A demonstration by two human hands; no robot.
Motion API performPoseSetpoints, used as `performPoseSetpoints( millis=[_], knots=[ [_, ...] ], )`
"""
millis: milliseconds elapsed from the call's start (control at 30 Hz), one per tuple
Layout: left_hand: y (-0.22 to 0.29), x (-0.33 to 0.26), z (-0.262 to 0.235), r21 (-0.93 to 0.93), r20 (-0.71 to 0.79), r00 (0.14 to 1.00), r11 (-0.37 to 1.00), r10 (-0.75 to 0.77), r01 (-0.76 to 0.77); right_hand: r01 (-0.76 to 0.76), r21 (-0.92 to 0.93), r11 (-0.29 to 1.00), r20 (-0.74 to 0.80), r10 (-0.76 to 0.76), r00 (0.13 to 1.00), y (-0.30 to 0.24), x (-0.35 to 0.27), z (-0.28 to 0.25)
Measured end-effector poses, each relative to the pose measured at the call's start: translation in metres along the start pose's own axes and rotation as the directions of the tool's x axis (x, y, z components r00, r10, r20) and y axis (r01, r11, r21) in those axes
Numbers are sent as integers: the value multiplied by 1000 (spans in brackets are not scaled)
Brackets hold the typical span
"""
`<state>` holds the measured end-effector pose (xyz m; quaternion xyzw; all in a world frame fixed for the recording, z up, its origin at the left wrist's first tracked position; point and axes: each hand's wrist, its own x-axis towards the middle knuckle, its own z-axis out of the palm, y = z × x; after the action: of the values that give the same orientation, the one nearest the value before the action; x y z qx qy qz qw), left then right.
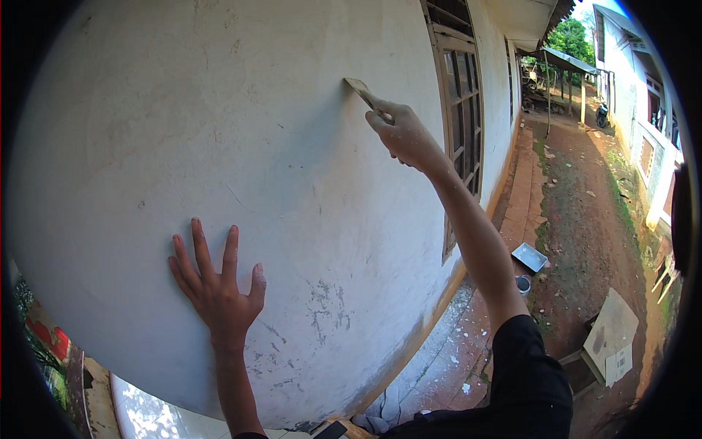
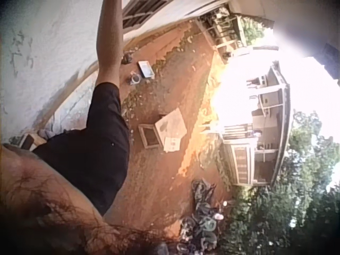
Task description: The person scrapes old paint from an exterior wall using a scraper tool.
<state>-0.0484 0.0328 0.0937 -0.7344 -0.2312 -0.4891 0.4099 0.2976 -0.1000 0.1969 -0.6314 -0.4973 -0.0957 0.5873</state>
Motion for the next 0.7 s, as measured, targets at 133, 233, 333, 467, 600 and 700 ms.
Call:
performPoseSetpoints(
  millis=[133,233,333,467,600,700],
  knots=[
    [-5,-5,1,9,21,1000,1000,3,-3,-1,-30,1000,-51,-1,999,-30,45,-7],
    [6,3,1,-4,13,1000,1000,9,-9,65,-29,997,-89,-67,994,-36,140,-58],
    [10,6,2,-25,-5,1000,999,23,-23,43,-102,994,-103,-53,993,-24,185,-93],
    [-2,-5,-1,-9,19,1000,1000,13,-13,60,-123,991,-17,-63,998,-4,89,-41],
    [1,-1,-4,11,33,999,1000,-2,1,35,-98,995,-15,-36,999,-15,90,-43],
    [3,0,-6,21,35,999,1000,18,-19,88,-89,992,-81,-96,992,-21,187,-85]
  ],
)
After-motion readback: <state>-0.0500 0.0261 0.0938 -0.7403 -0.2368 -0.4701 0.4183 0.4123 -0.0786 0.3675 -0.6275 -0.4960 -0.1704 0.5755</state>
